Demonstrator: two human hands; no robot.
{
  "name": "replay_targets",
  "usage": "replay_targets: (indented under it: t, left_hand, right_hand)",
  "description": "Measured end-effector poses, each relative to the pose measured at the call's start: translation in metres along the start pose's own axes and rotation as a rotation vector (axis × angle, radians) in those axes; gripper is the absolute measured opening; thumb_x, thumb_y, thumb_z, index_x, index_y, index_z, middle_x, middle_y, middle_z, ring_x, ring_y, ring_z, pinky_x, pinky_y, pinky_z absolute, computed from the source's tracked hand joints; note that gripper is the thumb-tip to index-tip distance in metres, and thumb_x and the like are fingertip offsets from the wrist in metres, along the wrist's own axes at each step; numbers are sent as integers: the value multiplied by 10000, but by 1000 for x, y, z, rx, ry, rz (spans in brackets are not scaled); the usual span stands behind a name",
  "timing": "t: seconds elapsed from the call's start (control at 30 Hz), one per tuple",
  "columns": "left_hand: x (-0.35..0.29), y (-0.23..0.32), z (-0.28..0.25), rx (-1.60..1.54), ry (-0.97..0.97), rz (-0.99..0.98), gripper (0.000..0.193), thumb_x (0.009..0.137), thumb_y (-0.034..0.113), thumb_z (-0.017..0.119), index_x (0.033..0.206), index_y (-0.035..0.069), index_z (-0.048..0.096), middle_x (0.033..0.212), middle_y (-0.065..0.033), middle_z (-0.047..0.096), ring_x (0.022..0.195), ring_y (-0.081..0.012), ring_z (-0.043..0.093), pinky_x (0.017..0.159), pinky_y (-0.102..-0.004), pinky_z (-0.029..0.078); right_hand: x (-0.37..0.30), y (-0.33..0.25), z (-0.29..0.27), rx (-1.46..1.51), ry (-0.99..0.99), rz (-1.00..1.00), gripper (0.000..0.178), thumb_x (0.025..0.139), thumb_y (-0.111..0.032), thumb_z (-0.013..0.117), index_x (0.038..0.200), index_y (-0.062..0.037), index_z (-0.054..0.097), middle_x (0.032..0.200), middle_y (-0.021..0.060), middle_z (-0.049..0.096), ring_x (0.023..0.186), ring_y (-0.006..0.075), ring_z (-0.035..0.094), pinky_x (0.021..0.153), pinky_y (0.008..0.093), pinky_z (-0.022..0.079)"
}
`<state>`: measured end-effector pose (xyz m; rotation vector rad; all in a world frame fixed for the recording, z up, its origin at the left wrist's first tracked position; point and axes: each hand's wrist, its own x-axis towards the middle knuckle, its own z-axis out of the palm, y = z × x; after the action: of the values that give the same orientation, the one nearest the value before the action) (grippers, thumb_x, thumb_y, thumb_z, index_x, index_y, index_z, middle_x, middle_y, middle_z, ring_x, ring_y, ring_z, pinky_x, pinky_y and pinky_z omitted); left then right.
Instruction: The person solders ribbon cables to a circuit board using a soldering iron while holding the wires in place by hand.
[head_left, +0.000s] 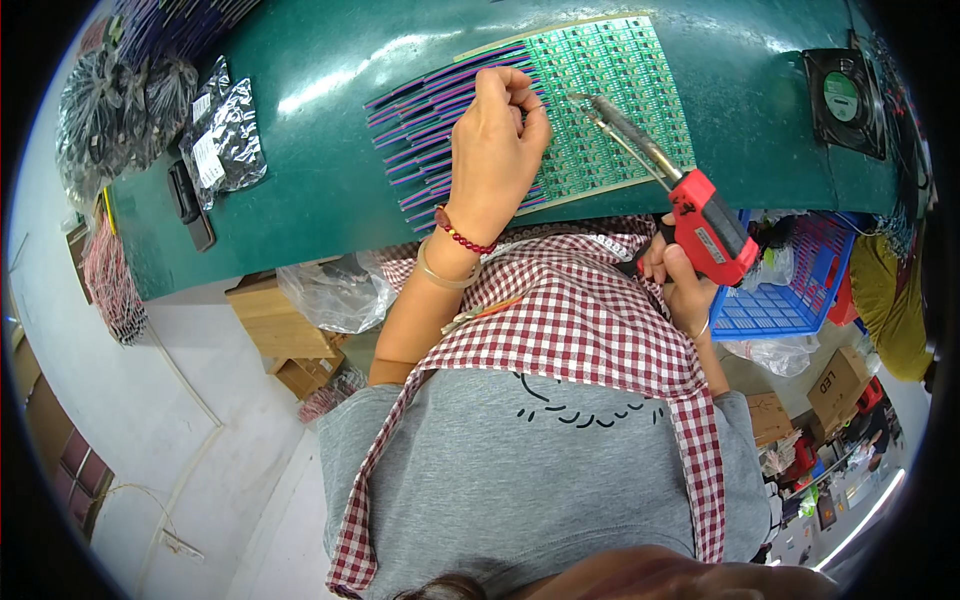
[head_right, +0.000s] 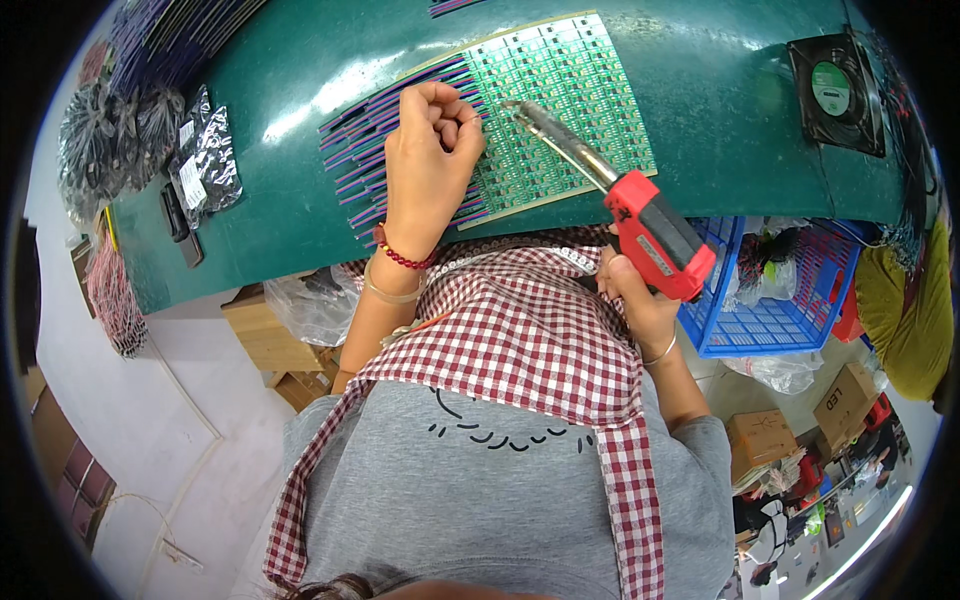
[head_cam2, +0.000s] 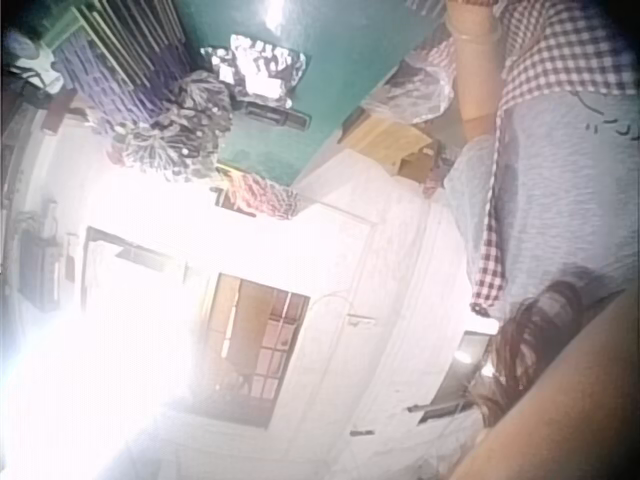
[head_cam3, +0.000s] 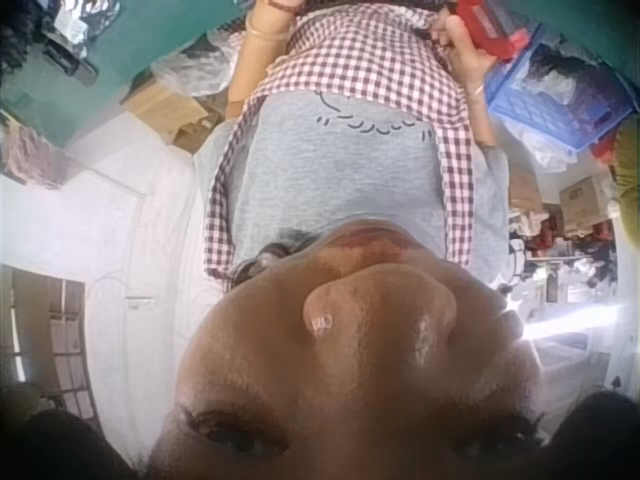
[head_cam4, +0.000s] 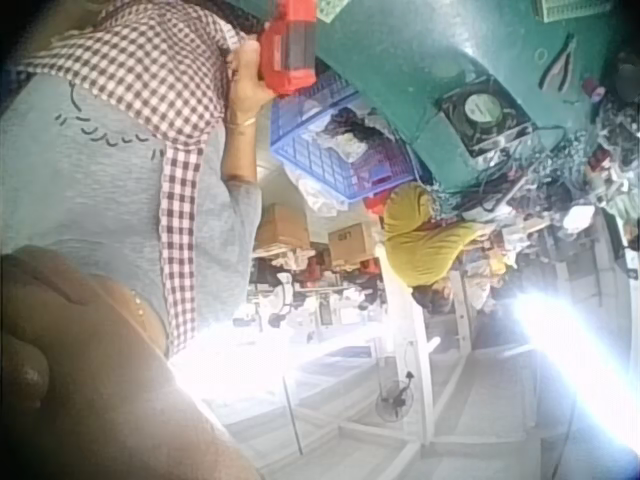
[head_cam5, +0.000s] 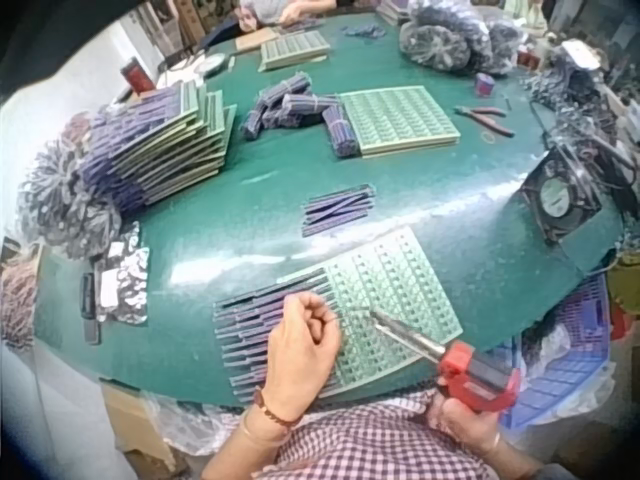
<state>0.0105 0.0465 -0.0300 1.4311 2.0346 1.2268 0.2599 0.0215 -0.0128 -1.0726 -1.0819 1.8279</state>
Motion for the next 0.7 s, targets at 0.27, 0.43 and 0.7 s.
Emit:
replay_targets:
  t: [0.27, 0.43, 0.7]
  left_hand:
    - [2, 3, -2, -14, -9, 2, 228, 824, -19, 653, 994, -1, 502, 714, -51, 598, 558, -79, 494, 519, -229, 413]
    - [-3, 5, -9, -69, -87, -125, 196, 859, -29, 630, 1000, -3, 497, 772, -29, 593, 615, -58, 492, 569, -207, 423]
    - [-8, 3, -9, -69, -99, -21, 165, 861, -43, 618, 991, -22, 518, 813, -38, 598, 640, -62, 499, 586, -207, 434]
  right_hand:
    - [15, -38, -24, 6, 195, -369, 317, 936, -152, 533, 1181, 36, 463, 711, 101, 534, 504, 123, 463, 523, 284, 462]
    - [32, -92, -67, -105, 470, -748, 343, 969, -257, 513, 1156, 26, 466, 698, 101, 542, 503, 130, 484, 518, 311, 488]
    - [75, -134, -162, -232, 863, -891, 193, 907, -148, 621, 968, 30, 583, 631, 74, 569, 449, 116, 493, 444, 263, 434]
